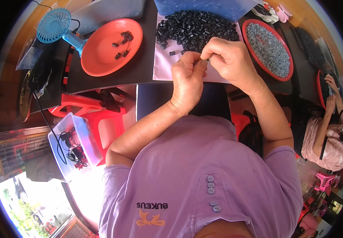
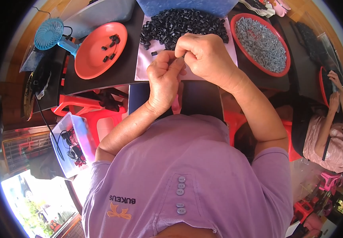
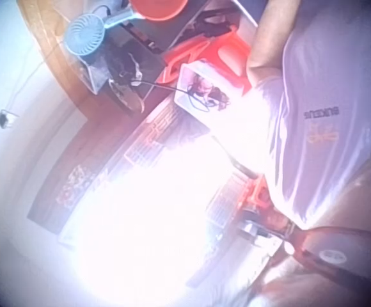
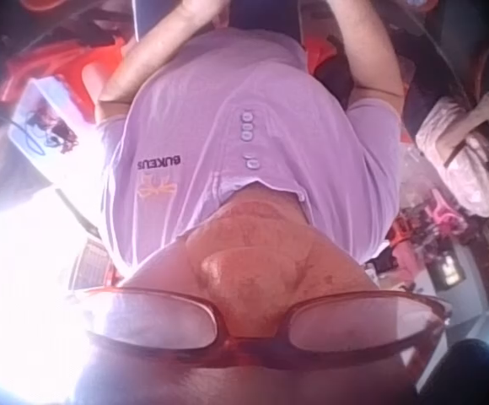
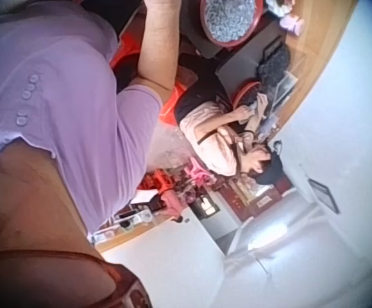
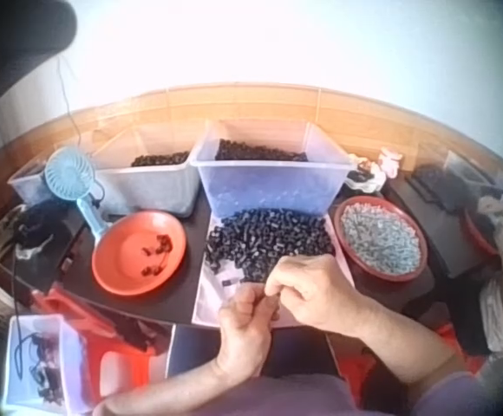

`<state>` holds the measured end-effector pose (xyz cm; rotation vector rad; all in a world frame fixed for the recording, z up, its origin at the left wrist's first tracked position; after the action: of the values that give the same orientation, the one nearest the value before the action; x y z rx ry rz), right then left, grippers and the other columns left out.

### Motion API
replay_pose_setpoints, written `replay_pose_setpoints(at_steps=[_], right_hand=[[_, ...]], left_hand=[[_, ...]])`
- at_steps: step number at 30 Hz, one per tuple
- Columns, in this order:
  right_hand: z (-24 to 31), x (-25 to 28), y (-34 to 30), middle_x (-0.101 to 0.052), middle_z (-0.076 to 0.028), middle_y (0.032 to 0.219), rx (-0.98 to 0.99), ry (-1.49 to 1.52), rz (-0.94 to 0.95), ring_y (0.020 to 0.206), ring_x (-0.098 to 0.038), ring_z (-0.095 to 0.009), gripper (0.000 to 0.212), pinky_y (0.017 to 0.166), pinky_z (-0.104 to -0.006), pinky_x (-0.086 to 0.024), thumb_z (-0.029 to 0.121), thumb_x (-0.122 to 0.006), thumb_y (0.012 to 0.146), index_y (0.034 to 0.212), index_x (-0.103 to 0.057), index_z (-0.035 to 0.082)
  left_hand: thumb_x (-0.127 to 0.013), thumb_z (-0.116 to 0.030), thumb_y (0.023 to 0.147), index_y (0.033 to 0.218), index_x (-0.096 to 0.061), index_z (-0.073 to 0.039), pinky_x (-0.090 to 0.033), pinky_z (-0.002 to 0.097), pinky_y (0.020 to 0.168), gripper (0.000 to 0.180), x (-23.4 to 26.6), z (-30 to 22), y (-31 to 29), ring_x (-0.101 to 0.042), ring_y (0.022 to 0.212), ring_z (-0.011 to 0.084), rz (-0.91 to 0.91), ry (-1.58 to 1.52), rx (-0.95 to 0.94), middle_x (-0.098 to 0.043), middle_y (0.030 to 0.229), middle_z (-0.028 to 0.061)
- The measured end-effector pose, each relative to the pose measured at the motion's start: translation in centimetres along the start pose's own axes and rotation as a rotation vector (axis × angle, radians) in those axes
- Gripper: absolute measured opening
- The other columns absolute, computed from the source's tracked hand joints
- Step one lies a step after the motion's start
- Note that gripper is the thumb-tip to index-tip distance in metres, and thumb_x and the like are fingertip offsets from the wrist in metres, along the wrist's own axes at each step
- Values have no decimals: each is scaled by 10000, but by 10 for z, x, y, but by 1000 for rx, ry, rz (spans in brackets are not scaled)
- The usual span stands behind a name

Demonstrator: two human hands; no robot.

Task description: The person assembles small black plastic components by manually inserting metal rings into them.

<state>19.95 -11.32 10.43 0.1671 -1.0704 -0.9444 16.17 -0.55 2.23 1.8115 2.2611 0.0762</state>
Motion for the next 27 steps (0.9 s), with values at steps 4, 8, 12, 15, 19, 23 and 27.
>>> replay_pose_setpoints(at_steps=[4,8,12,15,19,23,27], right_hand=[[2,5,-6,-651,-104,745,-42,49,-68,624,-638,-240,189,544,-341,-468,-125,-534,707,805,-620,11],[2,3,-7,-653,-111,763,-56,25,-129,647,-644,-247,215,570,-335,-480,-143,-517,710,825,-619,8],[0,-9,2,-672,-112,819,-29,87,-92,694,-663,-235,233,607,-336,-496,-141,-518,724,867,-625,8],[-5,-7,2,-690,-105,848,-87,60,-41,794,-690,-183,105,718,-294,-534,-101,-592,841,885,-617,-9],[-22,4,-13,-643,-75,818,-110,64,6,797,-634,-143,106,758,-286,-512,-109,-570,859,904,-612,-23],[-39,-2,-9,-603,-16,838,-106,93,-2,812,-588,-97,138,753,-249,-496,-135,-544,869,919,-595,-17],[-15,-17,3,-578,-9,801,-104,79,30,763,-565,-89,146,714,-240,-487,-135,-547,855,915,-592,-9]], left_hand=[[-590,1,904,878,-602,35,-448,270,535,45,-3,-1,3,-547,610,113,11,41,-73,-593,699,63],[-593,3,900,874,-602,36,-447,274,532,42,-3,0,7,-550,608,115,9,72,-86,-595,692,73],[-579,-23,919,846,-592,30,-450,353,530,91,7,2,11,-578,622,197,-74,137,-137,-575,667,110],[-494,30,857,822,-538,-5,-414,365,555,66,2,1,8,-487,662,186,-55,371,-237,-504,680,84],[-550,35,730,804,-568,20,-464,495,608,78,-17,15,8,-616,730,436,-225,309,-310,-596,749,267],[-619,-5,719,800,-571,23,-462,506,626,98,-16,8,11,-623,755,459,-256,426,-232,-606,724,262],[-648,-39,739,755,-622,25,-500,471,660,71,5,12,13,-648,786,436,-276,431,-177,-633,753,266]])
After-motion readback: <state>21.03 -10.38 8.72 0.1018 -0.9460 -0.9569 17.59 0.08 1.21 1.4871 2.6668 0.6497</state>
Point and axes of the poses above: each hand's wrist, its own y-axis towards the middle knuckle, its own x-axis out of the back of the hand, z = x × y, the point moved 6 cm from there along y, towards the middle knuckle
